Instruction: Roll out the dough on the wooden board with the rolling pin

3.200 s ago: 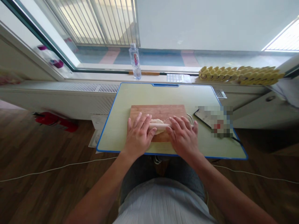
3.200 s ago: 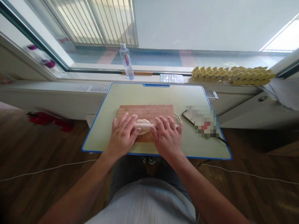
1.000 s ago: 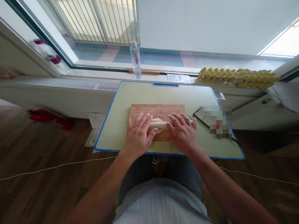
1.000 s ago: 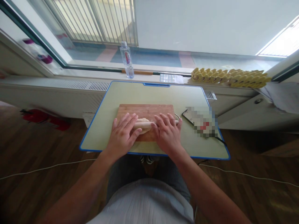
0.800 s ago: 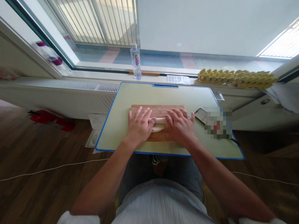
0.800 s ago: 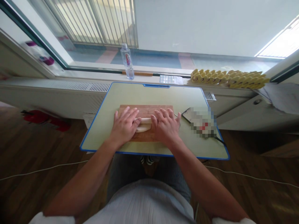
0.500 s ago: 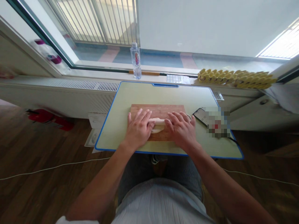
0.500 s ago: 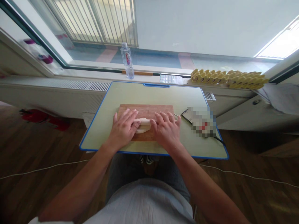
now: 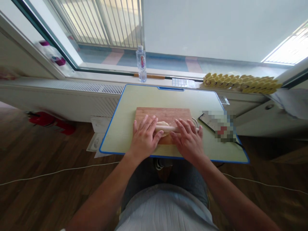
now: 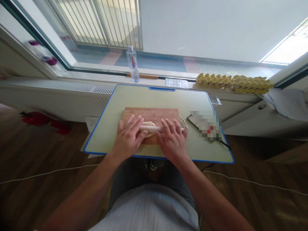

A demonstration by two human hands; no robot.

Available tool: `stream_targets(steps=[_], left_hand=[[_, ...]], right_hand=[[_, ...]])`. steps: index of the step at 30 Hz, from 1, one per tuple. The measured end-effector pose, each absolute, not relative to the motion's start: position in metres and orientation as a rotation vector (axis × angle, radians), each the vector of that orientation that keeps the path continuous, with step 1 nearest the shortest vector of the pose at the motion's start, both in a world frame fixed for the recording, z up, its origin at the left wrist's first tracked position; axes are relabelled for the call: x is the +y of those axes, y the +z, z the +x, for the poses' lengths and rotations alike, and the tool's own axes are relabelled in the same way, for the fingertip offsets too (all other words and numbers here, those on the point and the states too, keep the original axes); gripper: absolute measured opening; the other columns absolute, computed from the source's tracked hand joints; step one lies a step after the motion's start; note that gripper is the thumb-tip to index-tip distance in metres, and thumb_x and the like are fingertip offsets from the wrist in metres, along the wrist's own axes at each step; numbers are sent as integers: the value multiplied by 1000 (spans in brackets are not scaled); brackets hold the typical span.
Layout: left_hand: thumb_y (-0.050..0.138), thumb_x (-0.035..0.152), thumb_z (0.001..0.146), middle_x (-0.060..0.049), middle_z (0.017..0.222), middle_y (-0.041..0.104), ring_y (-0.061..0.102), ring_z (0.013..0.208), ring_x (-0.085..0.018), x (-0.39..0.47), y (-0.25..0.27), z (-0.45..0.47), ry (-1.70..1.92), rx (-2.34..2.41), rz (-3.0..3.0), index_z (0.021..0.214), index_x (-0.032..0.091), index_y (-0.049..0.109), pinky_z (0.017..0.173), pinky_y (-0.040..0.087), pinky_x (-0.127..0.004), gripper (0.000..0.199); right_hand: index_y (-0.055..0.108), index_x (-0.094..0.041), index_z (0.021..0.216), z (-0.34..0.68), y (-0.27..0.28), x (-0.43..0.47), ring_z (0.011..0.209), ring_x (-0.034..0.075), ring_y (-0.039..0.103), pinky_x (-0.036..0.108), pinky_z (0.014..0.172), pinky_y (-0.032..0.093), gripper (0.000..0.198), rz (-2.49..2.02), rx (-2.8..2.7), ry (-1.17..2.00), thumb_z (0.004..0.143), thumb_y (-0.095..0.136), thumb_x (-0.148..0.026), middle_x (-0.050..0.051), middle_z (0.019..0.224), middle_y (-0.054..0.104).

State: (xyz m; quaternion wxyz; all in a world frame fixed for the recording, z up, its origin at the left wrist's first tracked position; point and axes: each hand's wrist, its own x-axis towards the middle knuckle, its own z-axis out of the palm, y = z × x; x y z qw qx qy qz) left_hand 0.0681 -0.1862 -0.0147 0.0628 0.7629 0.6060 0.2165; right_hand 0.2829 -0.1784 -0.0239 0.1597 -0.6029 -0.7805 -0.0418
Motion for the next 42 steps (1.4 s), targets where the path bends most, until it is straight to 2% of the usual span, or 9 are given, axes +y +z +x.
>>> stream_targets(steps=[6,13,17,22,30,37,42], left_hand=[[42,55,108,-11,163,51,38,156,-32,-160,-18,68,668,1841,2285,156,20,51,129,16,-68,60],[44,50,109,-11,167,45,31,160,-31,-221,-21,62,701,1788,2341,161,21,43,130,18,-62,60],[43,49,109,-11,168,43,29,161,-31,-234,-21,62,678,1792,2354,162,21,42,130,17,-62,60],[42,51,109,-11,168,43,31,160,-31,-207,-19,64,662,1818,2339,160,21,44,130,17,-63,60],[40,52,109,-13,165,48,37,157,-31,-169,-17,67,657,1844,2304,157,19,49,129,17,-65,59],[43,53,108,-13,167,44,30,160,-31,-222,-18,63,667,1801,2342,162,22,42,131,19,-61,62],[41,50,109,-13,168,42,30,161,-31,-228,-17,65,642,1826,2340,162,20,41,130,21,-61,61]], right_hand=[[56,-26,152,278,-16,-161,148,35,43,63,124,15,57,-1765,-2221,-121,108,41,-58,9,156,59],[46,-26,159,287,-25,-221,155,33,33,58,125,18,57,-1671,-2245,-84,108,46,-51,7,164,49],[47,-28,158,288,-31,-228,156,32,33,57,126,18,52,-1674,-2233,-56,110,42,-48,5,164,49],[50,-28,157,284,-26,-196,155,32,33,61,127,10,55,-1694,-2206,-66,109,42,-54,6,163,51],[57,-28,151,283,-21,-163,151,35,36,65,126,15,55,-1749,-2152,-64,108,41,-58,7,157,58],[48,-31,158,293,-29,-215,157,33,29,60,127,16,54,-1687,-2181,-59,107,45,-50,5,164,50],[50,-30,157,292,-30,-211,159,32,25,62,128,14,53,-1704,-2183,-56,109,41,-51,4,166,46]])
